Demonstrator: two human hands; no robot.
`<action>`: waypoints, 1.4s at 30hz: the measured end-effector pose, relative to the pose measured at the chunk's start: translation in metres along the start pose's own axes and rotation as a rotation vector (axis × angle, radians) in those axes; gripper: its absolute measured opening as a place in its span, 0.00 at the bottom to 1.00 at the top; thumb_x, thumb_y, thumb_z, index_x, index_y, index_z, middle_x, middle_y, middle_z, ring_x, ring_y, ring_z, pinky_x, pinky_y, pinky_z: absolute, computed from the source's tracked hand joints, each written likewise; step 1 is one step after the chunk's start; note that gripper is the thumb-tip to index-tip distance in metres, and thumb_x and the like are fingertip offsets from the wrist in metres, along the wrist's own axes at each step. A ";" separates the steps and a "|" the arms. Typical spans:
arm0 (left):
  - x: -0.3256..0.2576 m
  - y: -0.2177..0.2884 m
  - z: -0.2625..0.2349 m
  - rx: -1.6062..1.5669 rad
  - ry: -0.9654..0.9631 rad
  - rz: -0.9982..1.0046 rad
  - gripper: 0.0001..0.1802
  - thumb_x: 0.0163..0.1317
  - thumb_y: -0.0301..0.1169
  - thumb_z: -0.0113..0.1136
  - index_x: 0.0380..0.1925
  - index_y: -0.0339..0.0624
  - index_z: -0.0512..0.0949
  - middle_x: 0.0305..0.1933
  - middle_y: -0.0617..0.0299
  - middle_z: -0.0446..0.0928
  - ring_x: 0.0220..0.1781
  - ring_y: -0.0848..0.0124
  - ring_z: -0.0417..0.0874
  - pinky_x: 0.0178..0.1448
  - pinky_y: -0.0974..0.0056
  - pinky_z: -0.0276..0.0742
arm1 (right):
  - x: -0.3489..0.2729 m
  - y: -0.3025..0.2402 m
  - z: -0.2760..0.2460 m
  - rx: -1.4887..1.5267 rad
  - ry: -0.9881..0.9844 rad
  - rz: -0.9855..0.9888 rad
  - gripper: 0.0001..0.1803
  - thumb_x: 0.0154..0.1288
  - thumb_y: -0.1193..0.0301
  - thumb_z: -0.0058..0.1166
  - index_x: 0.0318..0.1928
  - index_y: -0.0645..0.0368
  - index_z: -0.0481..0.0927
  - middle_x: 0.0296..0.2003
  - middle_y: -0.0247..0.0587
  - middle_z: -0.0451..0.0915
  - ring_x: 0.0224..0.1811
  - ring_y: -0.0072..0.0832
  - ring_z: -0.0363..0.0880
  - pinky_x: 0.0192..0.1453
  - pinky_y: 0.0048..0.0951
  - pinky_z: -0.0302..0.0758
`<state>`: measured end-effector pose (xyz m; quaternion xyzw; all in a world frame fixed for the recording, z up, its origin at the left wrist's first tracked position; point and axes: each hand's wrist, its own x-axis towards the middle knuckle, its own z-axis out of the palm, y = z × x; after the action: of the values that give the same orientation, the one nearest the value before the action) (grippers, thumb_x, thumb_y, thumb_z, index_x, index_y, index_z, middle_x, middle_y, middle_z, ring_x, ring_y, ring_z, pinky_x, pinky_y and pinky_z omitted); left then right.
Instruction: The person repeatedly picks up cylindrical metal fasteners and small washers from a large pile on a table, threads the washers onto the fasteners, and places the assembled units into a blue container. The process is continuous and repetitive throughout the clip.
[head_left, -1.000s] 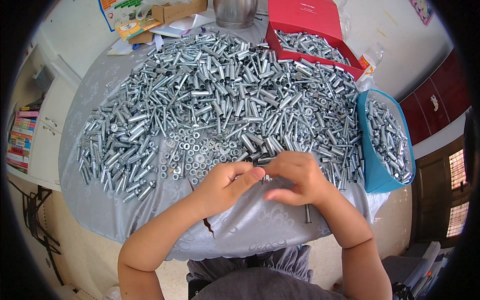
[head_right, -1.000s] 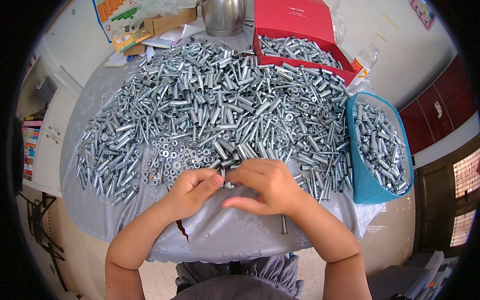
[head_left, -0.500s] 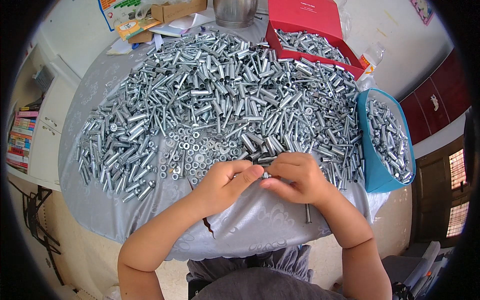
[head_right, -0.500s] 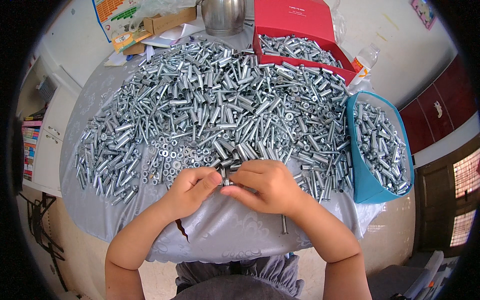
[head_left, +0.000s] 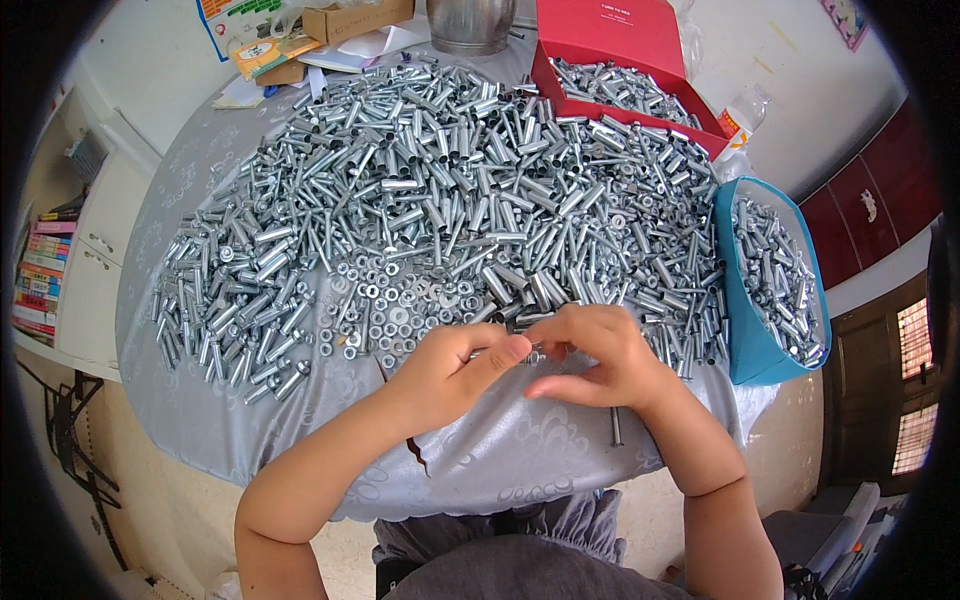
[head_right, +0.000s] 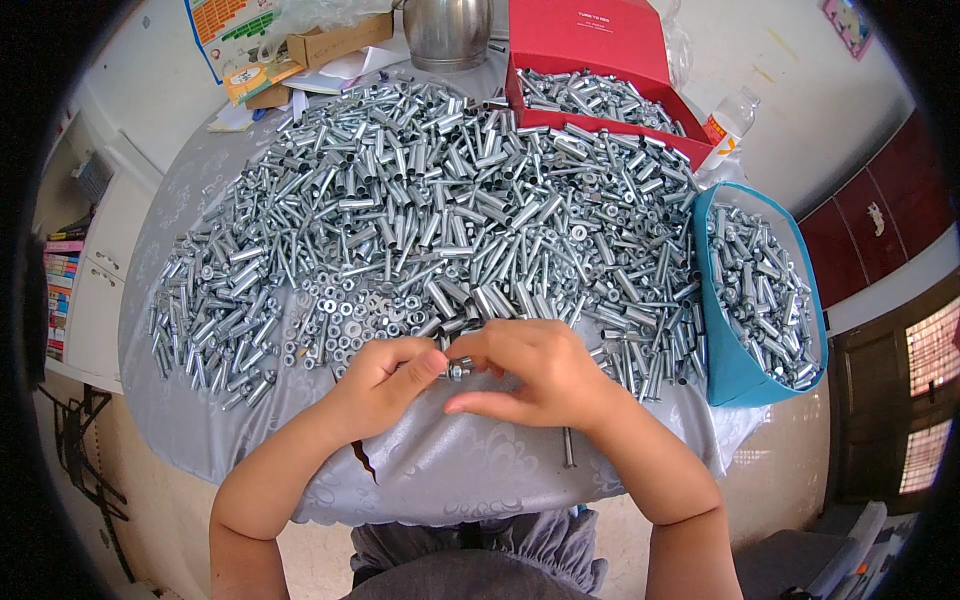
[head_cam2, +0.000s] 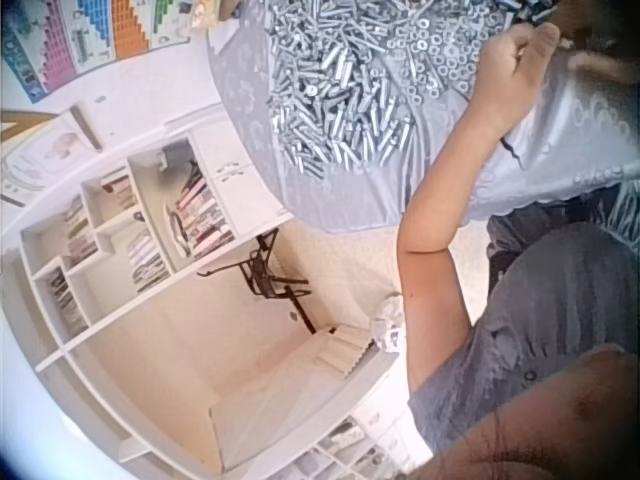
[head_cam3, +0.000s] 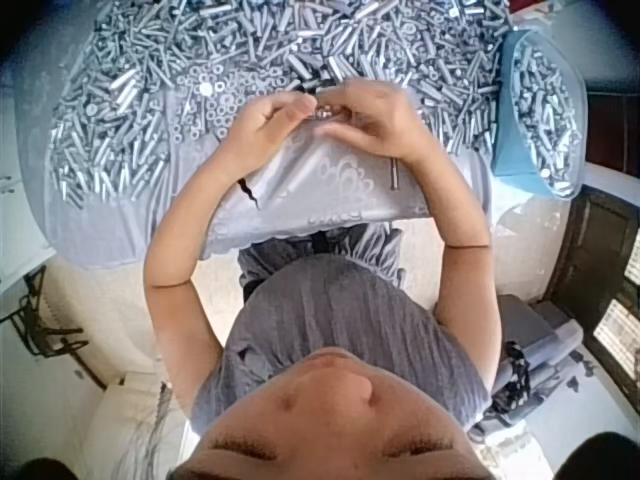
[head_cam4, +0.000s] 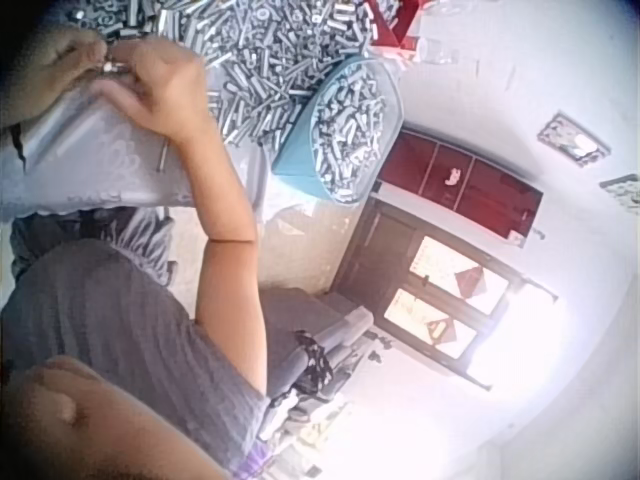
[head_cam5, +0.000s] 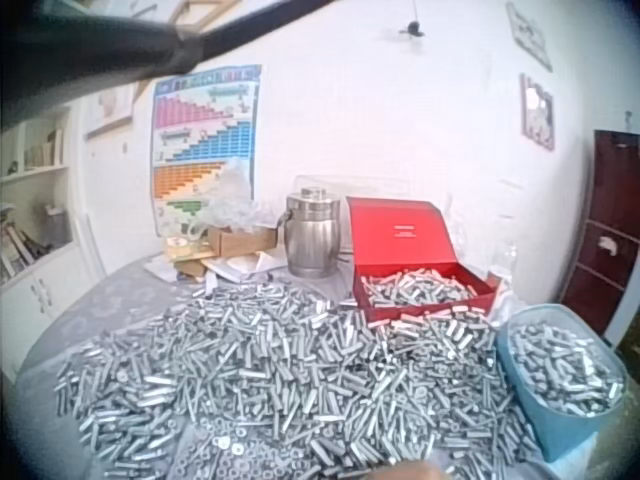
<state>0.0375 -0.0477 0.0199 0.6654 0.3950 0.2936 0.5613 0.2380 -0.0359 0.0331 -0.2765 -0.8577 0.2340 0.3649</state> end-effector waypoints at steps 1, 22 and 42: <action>0.000 0.001 0.000 -0.011 -0.004 -0.002 0.24 0.63 0.48 0.49 0.29 0.35 0.78 0.22 0.59 0.74 0.25 0.77 0.71 0.31 0.70 0.67 | 0.000 -0.001 0.001 -0.004 0.007 0.011 0.09 0.51 0.68 0.61 0.31 0.60 0.78 0.17 0.37 0.73 0.17 0.32 0.74 0.22 0.29 0.69; 0.000 0.001 0.001 0.185 0.009 0.260 0.19 0.63 0.42 0.50 0.23 0.35 0.74 0.19 0.53 0.70 0.21 0.61 0.70 0.27 0.63 0.66 | -0.003 0.003 0.000 -0.002 -0.208 -0.010 0.10 0.54 0.66 0.58 0.29 0.59 0.75 0.21 0.39 0.73 0.20 0.37 0.72 0.24 0.32 0.68; 0.004 -0.006 0.001 0.481 0.134 0.587 0.14 0.58 0.34 0.54 0.17 0.38 0.72 0.16 0.58 0.69 0.18 0.60 0.70 0.22 0.61 0.65 | -0.008 0.002 0.008 -0.020 -0.220 0.023 0.15 0.56 0.60 0.56 0.27 0.59 0.71 0.17 0.41 0.69 0.20 0.40 0.70 0.23 0.36 0.67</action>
<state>0.0392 -0.0440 0.0137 0.8422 0.2809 0.3836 0.2543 0.2373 -0.0414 0.0234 -0.2626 -0.8917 0.2585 0.2628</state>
